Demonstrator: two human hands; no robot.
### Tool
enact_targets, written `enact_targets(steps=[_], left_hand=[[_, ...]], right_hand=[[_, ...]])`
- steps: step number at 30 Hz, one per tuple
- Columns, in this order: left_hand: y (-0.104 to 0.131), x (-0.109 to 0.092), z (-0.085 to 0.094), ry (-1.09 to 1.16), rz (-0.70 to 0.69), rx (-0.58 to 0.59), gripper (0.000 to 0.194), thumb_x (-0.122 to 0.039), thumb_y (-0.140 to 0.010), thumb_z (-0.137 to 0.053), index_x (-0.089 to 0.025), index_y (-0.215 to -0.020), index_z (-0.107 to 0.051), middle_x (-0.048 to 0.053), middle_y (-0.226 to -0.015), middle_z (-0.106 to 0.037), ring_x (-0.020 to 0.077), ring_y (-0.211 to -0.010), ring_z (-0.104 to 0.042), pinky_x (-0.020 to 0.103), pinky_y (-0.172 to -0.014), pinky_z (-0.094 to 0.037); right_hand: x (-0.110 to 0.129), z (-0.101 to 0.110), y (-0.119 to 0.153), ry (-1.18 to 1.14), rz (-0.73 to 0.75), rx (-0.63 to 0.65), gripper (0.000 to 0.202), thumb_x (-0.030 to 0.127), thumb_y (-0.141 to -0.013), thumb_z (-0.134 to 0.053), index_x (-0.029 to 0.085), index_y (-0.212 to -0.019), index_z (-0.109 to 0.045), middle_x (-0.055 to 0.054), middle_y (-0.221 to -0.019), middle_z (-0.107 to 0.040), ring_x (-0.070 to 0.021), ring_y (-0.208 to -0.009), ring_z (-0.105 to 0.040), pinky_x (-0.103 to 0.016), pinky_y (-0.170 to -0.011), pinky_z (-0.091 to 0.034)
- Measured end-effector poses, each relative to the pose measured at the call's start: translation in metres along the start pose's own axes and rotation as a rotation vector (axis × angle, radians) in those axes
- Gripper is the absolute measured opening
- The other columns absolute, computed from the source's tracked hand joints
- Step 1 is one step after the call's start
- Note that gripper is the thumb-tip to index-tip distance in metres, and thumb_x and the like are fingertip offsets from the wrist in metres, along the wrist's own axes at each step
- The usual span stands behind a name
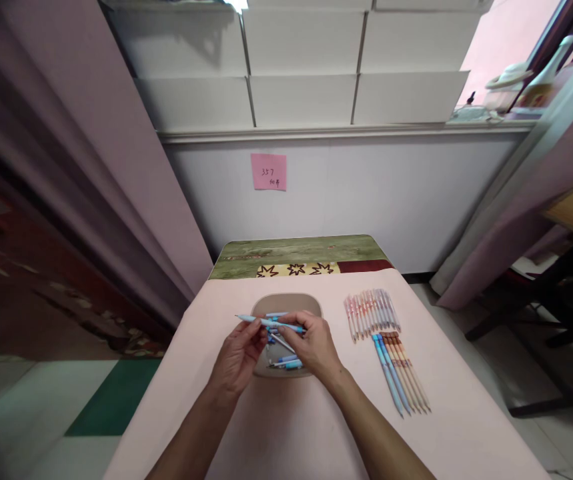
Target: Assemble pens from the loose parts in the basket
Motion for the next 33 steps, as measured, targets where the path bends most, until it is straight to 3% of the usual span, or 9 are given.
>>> enact_targets(steps=[3, 7, 12, 17, 22, 28, 31, 33], left_hand=[[0.001, 0.011, -0.006, 0.045, 0.0, -0.03, 0.03, -0.022, -0.06, -0.084, -0.01, -0.084, -0.07, 0.001, -0.072, -0.068, 0.0071, -0.058, -0.059, 0.017, -0.056, -0.05], [0.0, 0.013, -0.011, 0.039, -0.021, -0.051, 0.026, -0.021, -0.061, -0.084, -0.01, -0.079, -0.069, 0.001, -0.07, -0.067, 0.0065, -0.055, -0.058, 0.016, -0.054, -0.05], [-0.004, 0.009, -0.007, 0.029, -0.051, -0.07, 0.024, -0.023, -0.063, -0.083, -0.011, -0.077, -0.067, 0.0, -0.066, -0.065, 0.0059, -0.054, -0.057, 0.015, -0.052, -0.049], [-0.002, 0.009, -0.007, 0.02, -0.048, -0.063, 0.024, -0.023, -0.062, -0.083, -0.011, -0.076, -0.067, 0.0, -0.065, -0.064, 0.0058, -0.054, -0.056, 0.015, -0.052, -0.048], [0.0, 0.008, -0.012, 0.008, -0.032, -0.048, 0.027, -0.024, -0.059, -0.085, -0.011, -0.076, -0.068, -0.001, -0.066, -0.064, 0.0057, -0.054, -0.055, 0.016, -0.053, -0.047], [0.0, 0.008, -0.011, -0.02, -0.046, -0.038, 0.026, -0.025, -0.061, -0.083, -0.012, -0.077, -0.069, 0.0, -0.07, -0.066, 0.0068, -0.059, -0.058, 0.017, -0.056, -0.047], [0.0, 0.01, -0.011, -0.03, -0.054, -0.027, 0.022, -0.025, -0.062, -0.083, -0.012, -0.076, -0.071, 0.0, -0.069, -0.067, 0.0064, -0.059, -0.057, 0.017, -0.057, -0.046], [-0.001, 0.011, -0.011, -0.034, -0.052, -0.011, 0.021, -0.024, -0.063, -0.082, -0.012, -0.075, -0.072, 0.0, -0.069, -0.067, 0.0061, -0.058, -0.056, 0.017, -0.058, -0.046]], right_hand=[[0.002, -0.005, 0.002, 0.014, -0.005, -0.061, 0.021, 0.036, -0.081, -0.063, 0.019, -0.092, -0.07, -0.006, -0.089, -0.073, -0.0201, -0.081, -0.067, -0.029, -0.074, -0.052], [0.001, -0.006, 0.005, 0.114, -0.058, -0.143, 0.025, 0.041, -0.087, -0.055, 0.019, -0.088, -0.067, -0.003, -0.075, -0.071, -0.0163, -0.062, -0.063, -0.024, -0.058, -0.048], [0.008, -0.01, 0.004, 0.162, 0.007, -0.098, 0.019, 0.035, -0.082, -0.061, 0.021, -0.094, -0.065, -0.001, -0.083, -0.072, -0.0154, -0.068, -0.063, -0.022, -0.061, -0.046], [0.007, -0.01, 0.002, 0.192, -0.047, -0.103, 0.018, 0.036, -0.081, -0.061, 0.02, -0.087, -0.065, 0.0, -0.074, -0.07, -0.013, -0.057, -0.058, -0.021, -0.054, -0.041], [0.006, -0.009, 0.0, 0.344, -0.064, -0.063, 0.039, 0.045, -0.09, -0.046, 0.02, -0.068, -0.067, -0.001, -0.059, -0.066, -0.0129, -0.053, -0.056, -0.021, -0.051, -0.035], [0.014, -0.011, 0.001, 0.314, -0.027, -0.049, 0.025, 0.041, -0.079, -0.064, 0.023, -0.096, -0.065, 0.002, -0.067, -0.068, -0.014, -0.056, -0.059, -0.021, -0.054, -0.038], [0.017, -0.012, 0.0, 0.356, -0.008, -0.064, 0.02, 0.039, -0.083, -0.058, 0.023, -0.08, -0.067, 0.0, -0.068, -0.068, -0.0137, -0.058, -0.059, -0.021, -0.054, -0.037], [0.017, -0.012, 0.0, 0.408, -0.019, -0.054, 0.033, 0.041, -0.089, -0.048, 0.022, -0.07, -0.067, -0.001, -0.064, -0.067, -0.0137, -0.057, -0.059, -0.021, -0.054, -0.036]])
Point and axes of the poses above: each hand's wrist, its own y-axis away from the middle knuckle, its own z-axis out of the back of the hand, x = y × z, the point moved 6 cm from there along -y, towards the middle knuckle
